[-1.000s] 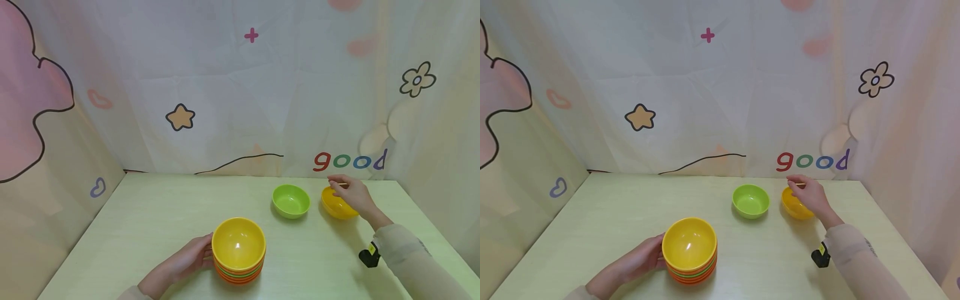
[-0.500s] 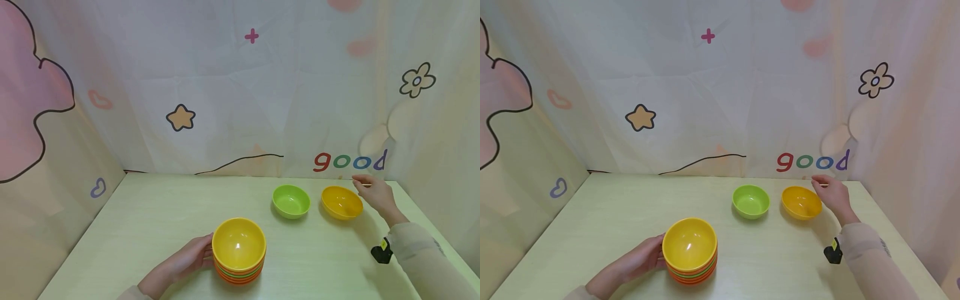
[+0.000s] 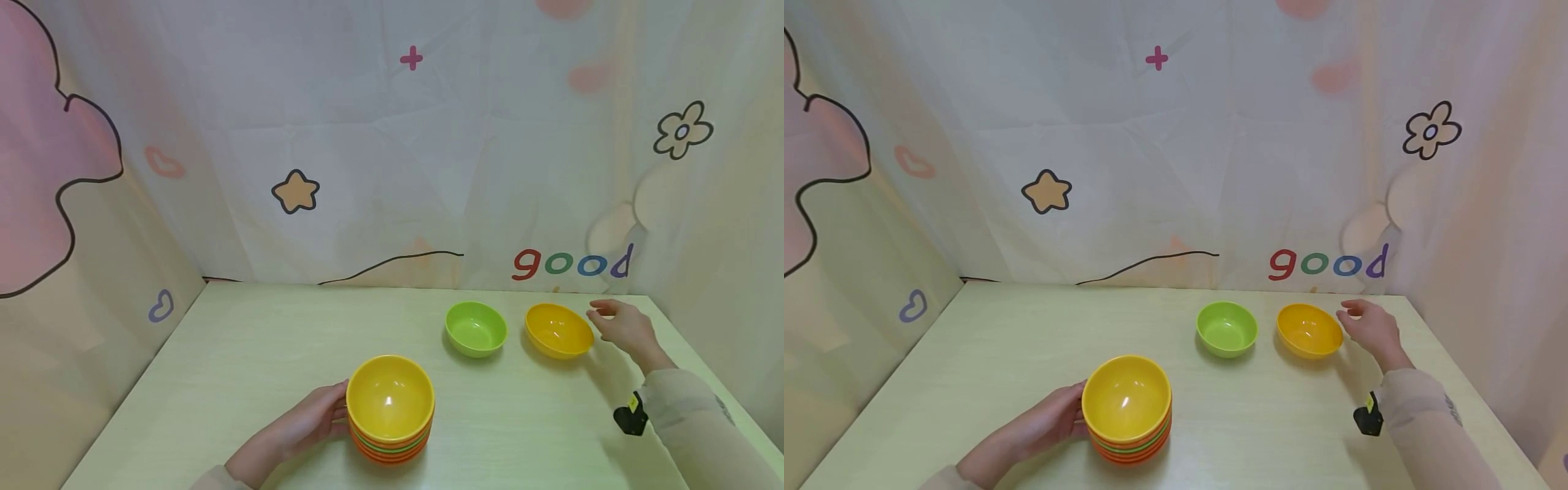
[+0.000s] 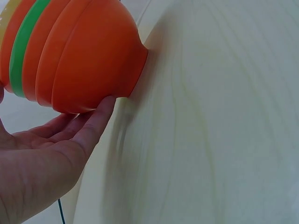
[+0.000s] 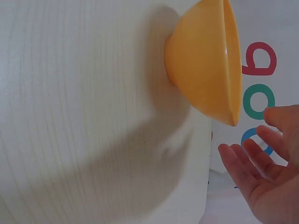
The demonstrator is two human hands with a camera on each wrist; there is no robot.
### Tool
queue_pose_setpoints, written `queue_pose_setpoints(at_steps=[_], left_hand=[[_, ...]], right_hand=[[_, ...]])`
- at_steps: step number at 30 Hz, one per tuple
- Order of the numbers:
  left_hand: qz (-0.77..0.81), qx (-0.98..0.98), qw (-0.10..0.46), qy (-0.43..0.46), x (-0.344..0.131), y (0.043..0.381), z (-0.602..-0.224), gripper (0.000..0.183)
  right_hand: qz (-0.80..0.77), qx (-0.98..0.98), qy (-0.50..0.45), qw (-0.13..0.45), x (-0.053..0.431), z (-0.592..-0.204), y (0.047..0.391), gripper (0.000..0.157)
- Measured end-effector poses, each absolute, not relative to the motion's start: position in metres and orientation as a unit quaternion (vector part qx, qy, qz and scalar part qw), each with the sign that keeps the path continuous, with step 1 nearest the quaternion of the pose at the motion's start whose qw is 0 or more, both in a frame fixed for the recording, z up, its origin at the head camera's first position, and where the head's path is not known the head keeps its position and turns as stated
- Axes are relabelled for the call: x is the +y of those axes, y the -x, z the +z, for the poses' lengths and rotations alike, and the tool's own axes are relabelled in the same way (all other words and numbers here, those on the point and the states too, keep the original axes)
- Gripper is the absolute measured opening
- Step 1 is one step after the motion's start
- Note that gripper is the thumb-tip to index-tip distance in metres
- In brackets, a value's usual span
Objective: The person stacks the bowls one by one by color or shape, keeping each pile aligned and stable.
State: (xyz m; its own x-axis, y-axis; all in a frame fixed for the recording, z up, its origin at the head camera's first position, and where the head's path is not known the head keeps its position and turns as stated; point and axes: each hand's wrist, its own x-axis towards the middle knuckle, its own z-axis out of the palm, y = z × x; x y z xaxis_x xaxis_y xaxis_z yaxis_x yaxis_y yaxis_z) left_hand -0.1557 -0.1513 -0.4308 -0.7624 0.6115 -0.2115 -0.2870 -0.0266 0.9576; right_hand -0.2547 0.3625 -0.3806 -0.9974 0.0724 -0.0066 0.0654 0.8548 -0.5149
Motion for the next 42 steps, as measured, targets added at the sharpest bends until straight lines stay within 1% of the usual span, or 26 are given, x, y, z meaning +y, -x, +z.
queue_pose_setpoints(at_steps=[7,11,14,21,42], left_hand=[[0.706,0.618,0.319,-0.136,-0.152,0.156,-0.43,0.061],[0.706,0.618,0.319,-0.136,-0.152,0.156,-0.43,0.063],[0.705,0.618,0.32,-0.136,-0.151,0.156,-0.43,0.064],[0.703,0.619,0.322,-0.136,-0.152,0.157,-0.429,0.059],[0.701,0.624,0.32,-0.125,-0.152,0.157,-0.431,0.066]], right_hand=[[0.319,-0.944,0.063,-0.058,0.361,-0.387,0.253,0.059],[0.341,-0.933,0.076,-0.081,0.361,-0.391,0.254,0.06],[0.344,-0.932,0.077,-0.087,0.361,-0.393,0.255,0.06],[0.341,-0.932,0.079,-0.091,0.359,-0.397,0.255,0.061],[0.344,-0.928,0.098,-0.103,0.352,-0.398,0.257,0.057]])
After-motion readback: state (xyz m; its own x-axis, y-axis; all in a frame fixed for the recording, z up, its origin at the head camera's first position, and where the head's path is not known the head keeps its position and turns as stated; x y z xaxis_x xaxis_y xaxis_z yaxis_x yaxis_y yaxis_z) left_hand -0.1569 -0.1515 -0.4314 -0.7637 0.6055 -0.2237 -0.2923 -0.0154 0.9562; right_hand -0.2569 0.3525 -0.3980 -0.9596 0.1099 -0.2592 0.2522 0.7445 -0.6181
